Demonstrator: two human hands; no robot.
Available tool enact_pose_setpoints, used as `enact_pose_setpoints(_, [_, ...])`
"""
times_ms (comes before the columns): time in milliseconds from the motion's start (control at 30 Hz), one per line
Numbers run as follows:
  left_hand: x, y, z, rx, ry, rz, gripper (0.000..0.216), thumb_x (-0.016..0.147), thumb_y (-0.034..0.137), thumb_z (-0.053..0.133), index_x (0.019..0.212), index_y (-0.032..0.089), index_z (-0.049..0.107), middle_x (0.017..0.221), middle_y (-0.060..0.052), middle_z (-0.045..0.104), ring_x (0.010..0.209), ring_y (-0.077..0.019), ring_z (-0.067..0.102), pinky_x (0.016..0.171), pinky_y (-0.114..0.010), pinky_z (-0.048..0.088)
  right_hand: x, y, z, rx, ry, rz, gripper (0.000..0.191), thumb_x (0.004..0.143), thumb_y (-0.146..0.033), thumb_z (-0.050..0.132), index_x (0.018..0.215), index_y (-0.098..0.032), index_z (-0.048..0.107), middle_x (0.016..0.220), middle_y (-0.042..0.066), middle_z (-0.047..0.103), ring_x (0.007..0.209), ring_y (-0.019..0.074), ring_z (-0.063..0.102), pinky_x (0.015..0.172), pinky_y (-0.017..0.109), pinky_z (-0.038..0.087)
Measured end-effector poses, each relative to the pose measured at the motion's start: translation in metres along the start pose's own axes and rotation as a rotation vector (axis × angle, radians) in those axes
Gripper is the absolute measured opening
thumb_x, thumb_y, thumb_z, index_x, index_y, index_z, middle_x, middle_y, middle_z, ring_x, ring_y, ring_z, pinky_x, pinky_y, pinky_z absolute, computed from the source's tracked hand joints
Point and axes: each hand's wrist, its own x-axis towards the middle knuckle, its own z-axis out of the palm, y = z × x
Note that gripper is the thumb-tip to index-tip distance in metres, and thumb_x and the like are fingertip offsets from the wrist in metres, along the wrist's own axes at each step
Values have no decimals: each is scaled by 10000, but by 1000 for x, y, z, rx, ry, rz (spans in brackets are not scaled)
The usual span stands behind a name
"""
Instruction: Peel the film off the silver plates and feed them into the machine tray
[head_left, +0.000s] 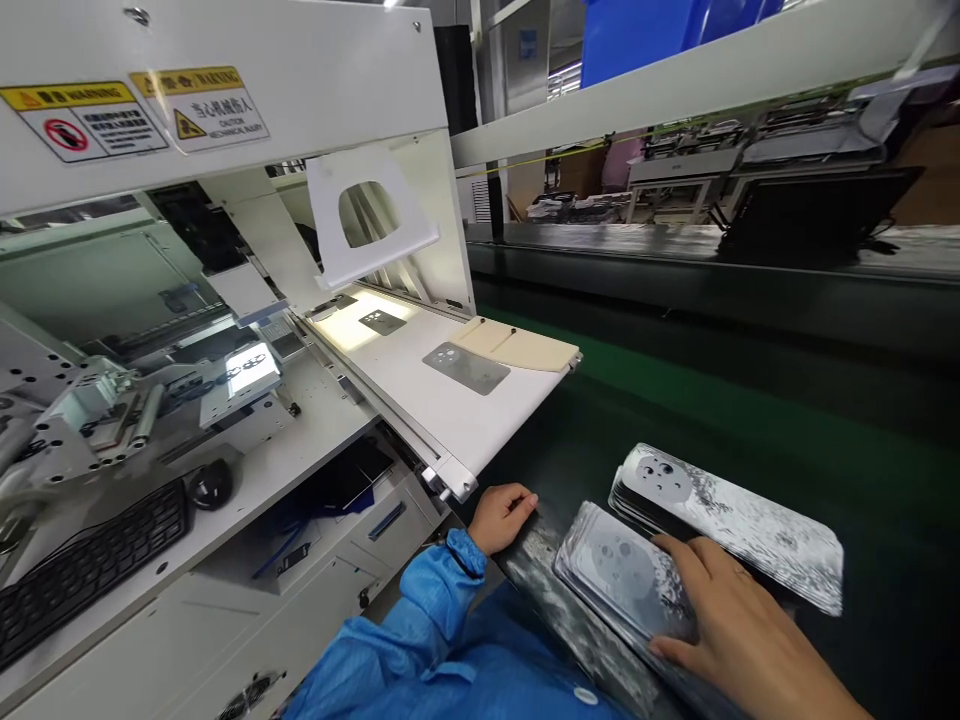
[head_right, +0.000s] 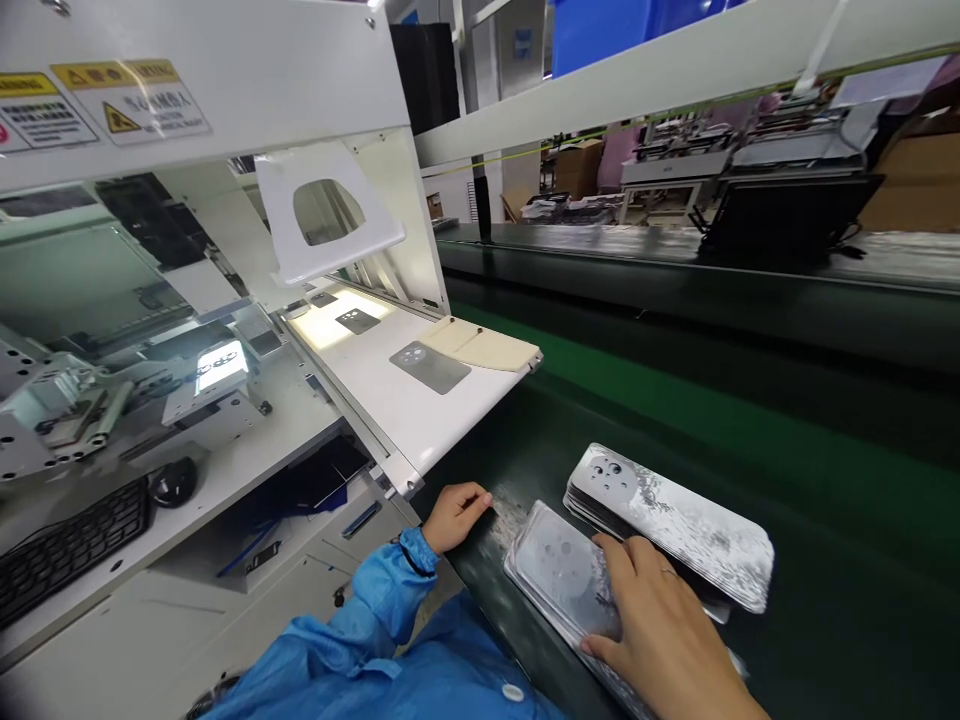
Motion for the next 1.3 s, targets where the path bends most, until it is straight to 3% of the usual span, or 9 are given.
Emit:
enact_pose_setpoints(267, [-11,10,-9,-77,68,78,676,882,668,270,831,135,683,736,-82,650,688,-168,585,658,-287,463,-2,8,-7,120,-129,-79,410,828,-309,448,1218,-255,563,1000,54,702,846,248,678,646,321,550])
enact_pose_setpoints(367, [-28,36,-21,-162,82,320,746,820,741,323,1113,130,635,995,-147,644,916,-239,600,813,-359,490,3,-11,-20,-21,39,-352,372,811,-140,435,1096,-286,624,971,20,704,798,204,674,665,292,526])
enact_pose_setpoints(467, [-43,65,-29,-109,-69,438,718,779,672,520,1289,167,538,1188,-161,620,1104,-289,563,986,-410,425,11,-52,-29,-264,307,-633,323,682,17,455,798,-224,637,650,2,638,564,176,597,567,295,453])
enact_pose_setpoints(567, [-47,77,-29,-32,-255,318,371,889,432,490,1132,205,654,1018,-108,710,927,-238,640,864,-349,489,24,-91,-39,-386,485,-769,224,714,18,466,680,-172,580,581,17,563,551,170,529,597,316,429])
enact_pose_setpoints(700, [-35,58,-21,-164,-199,327,388,944,376,369,956,179,703,879,-82,719,828,-198,641,788,-295,500,37,-103,-68,-342,603,-724,223,889,-73,404,828,-150,604,794,69,625,798,215,565,860,428,414])
enact_pose_setpoints(833, [-24,30,-12,-205,-79,282,538,915,554,367,815,148,705,742,-65,696,672,-172,607,661,-269,497,47,-81,-97,-113,323,-459,151,950,-195,464,923,-173,611,864,48,645,753,177,574,663,302,445])
enact_pose_setpoints(933, [-21,20,-4,-251,-23,218,599,864,644,393,784,146,716,728,-71,710,678,-188,624,666,-282,519,57,-74,-100,83,106,-529,167,954,-159,454,902,-173,612,847,26,628,730,134,566,644,244,437])
enact_pose_setpoints(1067, [-17,14,1,-314,11,124,613,806,688,456,937,161,741,914,-102,753,870,-251,672,817,-351,544,66,-80,-94,152,124,-608,188,935,-118,441,931,-160,625,869,41,641,777,144,569,691,250,435])
enact_pose_setpoints(1300, [-13,10,-1,-410,-83,85,560,794,622,552,1111,183,699,1132,-109,716,1073,-286,641,1010,-430,470,73,-85,-91,57,39,-509,182,921,-123,476,915,-168,652,877,33,667,798,154,589,705,256,430])
